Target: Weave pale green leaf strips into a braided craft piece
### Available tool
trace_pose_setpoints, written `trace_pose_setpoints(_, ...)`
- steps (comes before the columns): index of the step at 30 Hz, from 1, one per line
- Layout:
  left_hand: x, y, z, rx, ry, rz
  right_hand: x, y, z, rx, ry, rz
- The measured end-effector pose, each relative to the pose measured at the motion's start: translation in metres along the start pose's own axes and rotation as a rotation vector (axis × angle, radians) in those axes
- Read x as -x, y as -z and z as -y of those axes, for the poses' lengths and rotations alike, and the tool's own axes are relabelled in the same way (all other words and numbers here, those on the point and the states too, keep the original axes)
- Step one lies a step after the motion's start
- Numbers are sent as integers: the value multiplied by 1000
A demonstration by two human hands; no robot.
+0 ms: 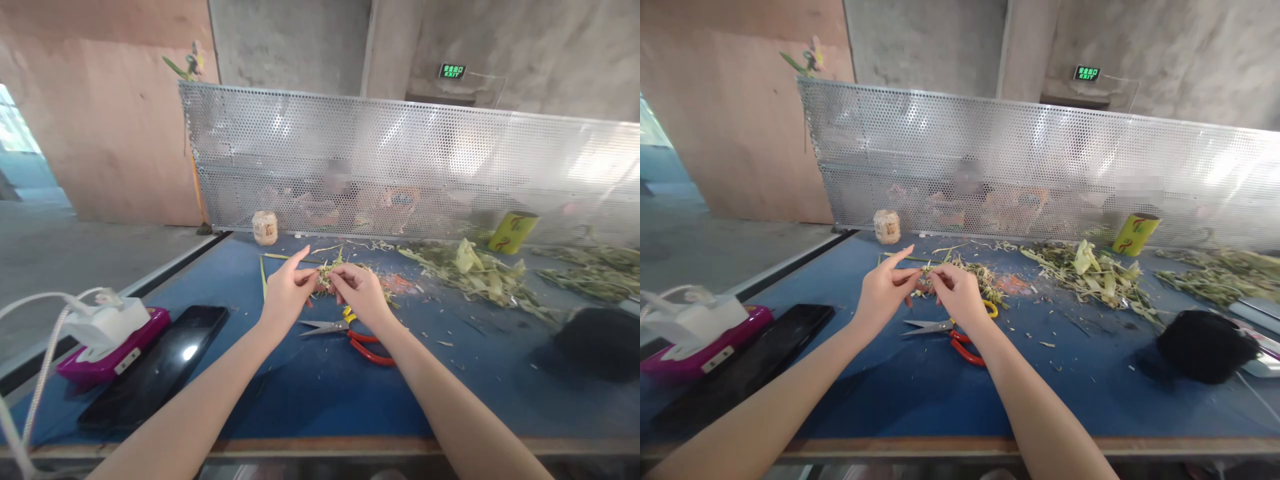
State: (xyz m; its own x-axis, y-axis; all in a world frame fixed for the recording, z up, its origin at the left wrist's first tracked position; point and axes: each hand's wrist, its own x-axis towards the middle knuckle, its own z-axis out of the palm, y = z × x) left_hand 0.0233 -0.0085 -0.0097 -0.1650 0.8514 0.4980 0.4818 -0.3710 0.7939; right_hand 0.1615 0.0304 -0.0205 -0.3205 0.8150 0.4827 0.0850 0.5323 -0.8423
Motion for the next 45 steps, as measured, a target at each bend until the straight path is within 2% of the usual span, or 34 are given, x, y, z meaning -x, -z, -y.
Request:
trace_pose_setpoints(5, 0, 2, -2, -17, -1, -3, 0, 3, -3, 130, -46, -25)
trace_pose_setpoints(10, 0, 0, 1, -36, -26, 1, 1, 4, -5, 505, -19, 19)
trace_pose_setpoints(13, 0, -1, 3, -50, -35, 16, 2, 4, -2, 651, -1, 75)
trace_pose_setpoints(18, 0, 0, 3, -42, -30, 31, 3, 5, 4, 745, 116, 118)
trace_pose_setpoints(23, 0, 1, 0, 11, 36, 48, 4, 6, 2, 901, 258, 174)
trace_pose_setpoints(29, -3, -1, 2, 53, 122, 152, 3, 10, 0, 887, 401, 296)
trace_pose_setpoints(33, -5, -2, 6, 186, 226, 214, 2, 11, 2, 785, 431, 377)
trace_pose_setpoints(36, -6, -2, 7, 226, 241, 220, 2, 11, 2, 742, 433, 398)
trace_pose_setpoints(40, -6, -2, 4, 225, 194, 196, 1, 11, 1, 711, 393, 336)
trace_pose_setpoints(45, -7, 0, 3, 202, 173, 107, 2, 10, -2, 772, 382, 120)
